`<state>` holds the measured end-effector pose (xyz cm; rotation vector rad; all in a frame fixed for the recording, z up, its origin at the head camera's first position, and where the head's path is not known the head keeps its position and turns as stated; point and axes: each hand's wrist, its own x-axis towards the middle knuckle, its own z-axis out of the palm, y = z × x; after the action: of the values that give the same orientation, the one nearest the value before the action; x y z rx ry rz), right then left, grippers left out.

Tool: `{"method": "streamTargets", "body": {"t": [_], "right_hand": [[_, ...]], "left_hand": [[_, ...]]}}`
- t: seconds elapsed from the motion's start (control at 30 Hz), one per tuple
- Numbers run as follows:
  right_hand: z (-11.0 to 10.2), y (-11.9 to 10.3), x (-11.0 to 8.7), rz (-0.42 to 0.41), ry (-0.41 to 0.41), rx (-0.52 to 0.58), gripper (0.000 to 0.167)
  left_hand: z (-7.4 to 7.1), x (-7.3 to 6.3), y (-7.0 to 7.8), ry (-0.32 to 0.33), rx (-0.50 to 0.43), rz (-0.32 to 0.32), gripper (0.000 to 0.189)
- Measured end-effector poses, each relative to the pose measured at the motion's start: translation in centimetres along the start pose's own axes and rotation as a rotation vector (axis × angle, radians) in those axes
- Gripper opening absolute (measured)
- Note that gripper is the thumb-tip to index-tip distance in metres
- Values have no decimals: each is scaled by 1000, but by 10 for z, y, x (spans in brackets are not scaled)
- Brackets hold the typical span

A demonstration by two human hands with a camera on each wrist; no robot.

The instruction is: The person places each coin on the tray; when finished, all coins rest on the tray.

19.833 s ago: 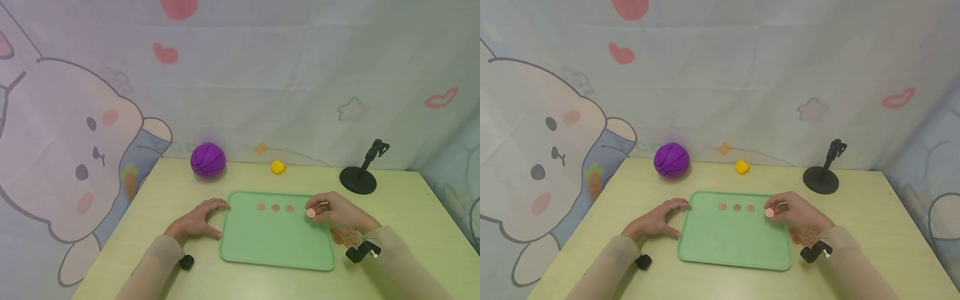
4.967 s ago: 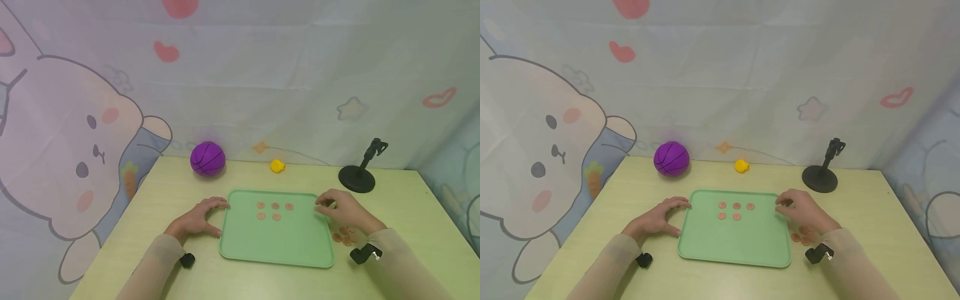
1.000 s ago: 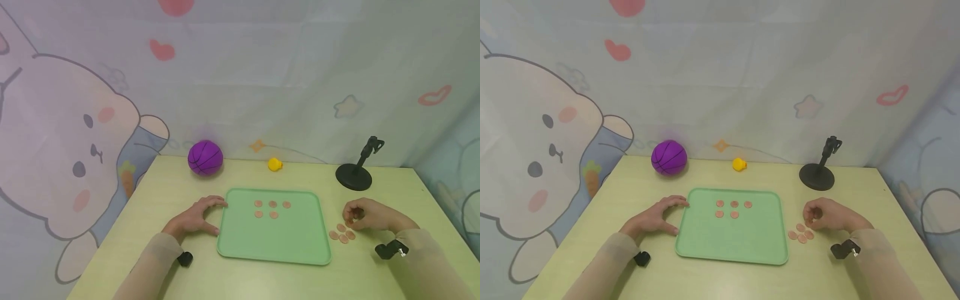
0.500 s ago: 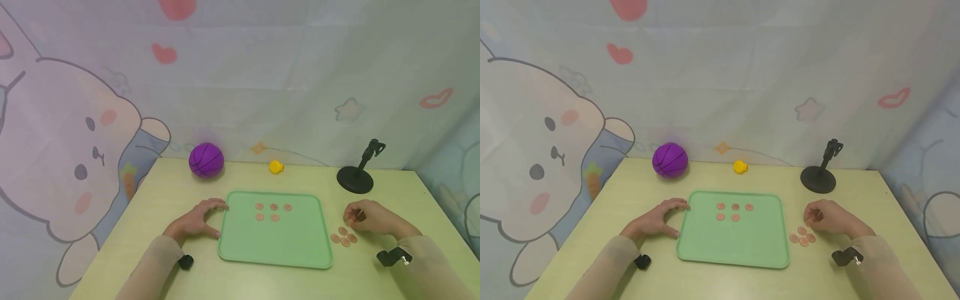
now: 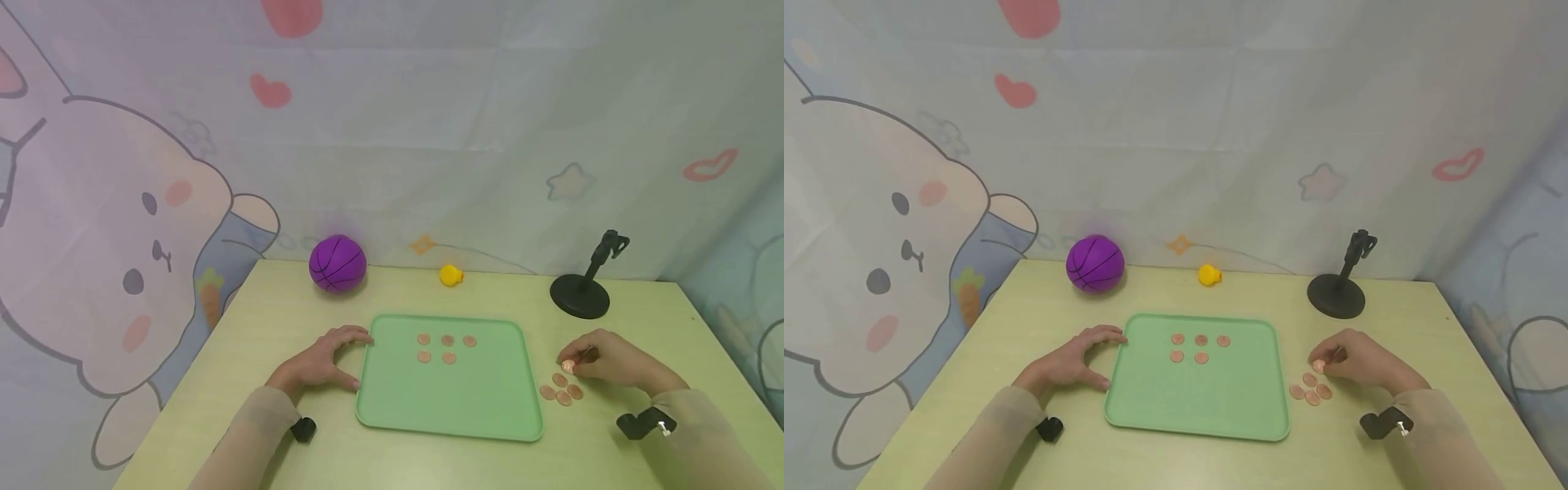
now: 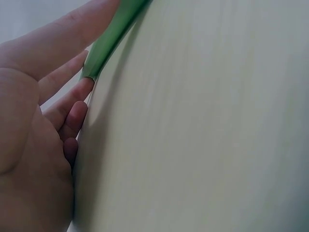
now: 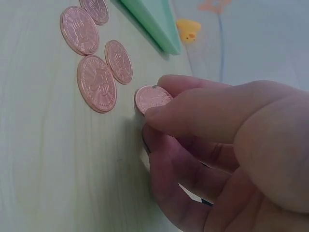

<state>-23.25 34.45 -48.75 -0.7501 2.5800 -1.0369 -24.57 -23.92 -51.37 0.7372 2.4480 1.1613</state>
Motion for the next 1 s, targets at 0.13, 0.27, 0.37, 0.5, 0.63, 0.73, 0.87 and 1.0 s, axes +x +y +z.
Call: {"method": "streamTargets", "body": {"t": [0.13,0.27,0.37,0.5,0.63,0.73,0.87,1.0], "right_hand": [[0,0,0,-18,-3,0,19],[0,0,0,-18,-4,-18,19],[0,1,0,-15,4,-40,19],[0,1,-1,0,1,-66,22],[-1,-1,-1,28,-4,-85,24],[0,-2,0,29,5,-107,24],[2,-4,1,4,26,-123,23],[5,-6,2,-5,42,-130,22]], "left_hand": [[0,0,-1,6,-6,4,80],[0,0,0,4,-12,-2,80],[0,0,1,3,-6,-5,81],[0,-1,1,6,6,-2,81],[0,0,1,7,-1,10,81],[0,-1,1,8,-12,16,81],[0,-1,1,8,-11,13,80],[0,-1,1,6,-1,8,81]]}}
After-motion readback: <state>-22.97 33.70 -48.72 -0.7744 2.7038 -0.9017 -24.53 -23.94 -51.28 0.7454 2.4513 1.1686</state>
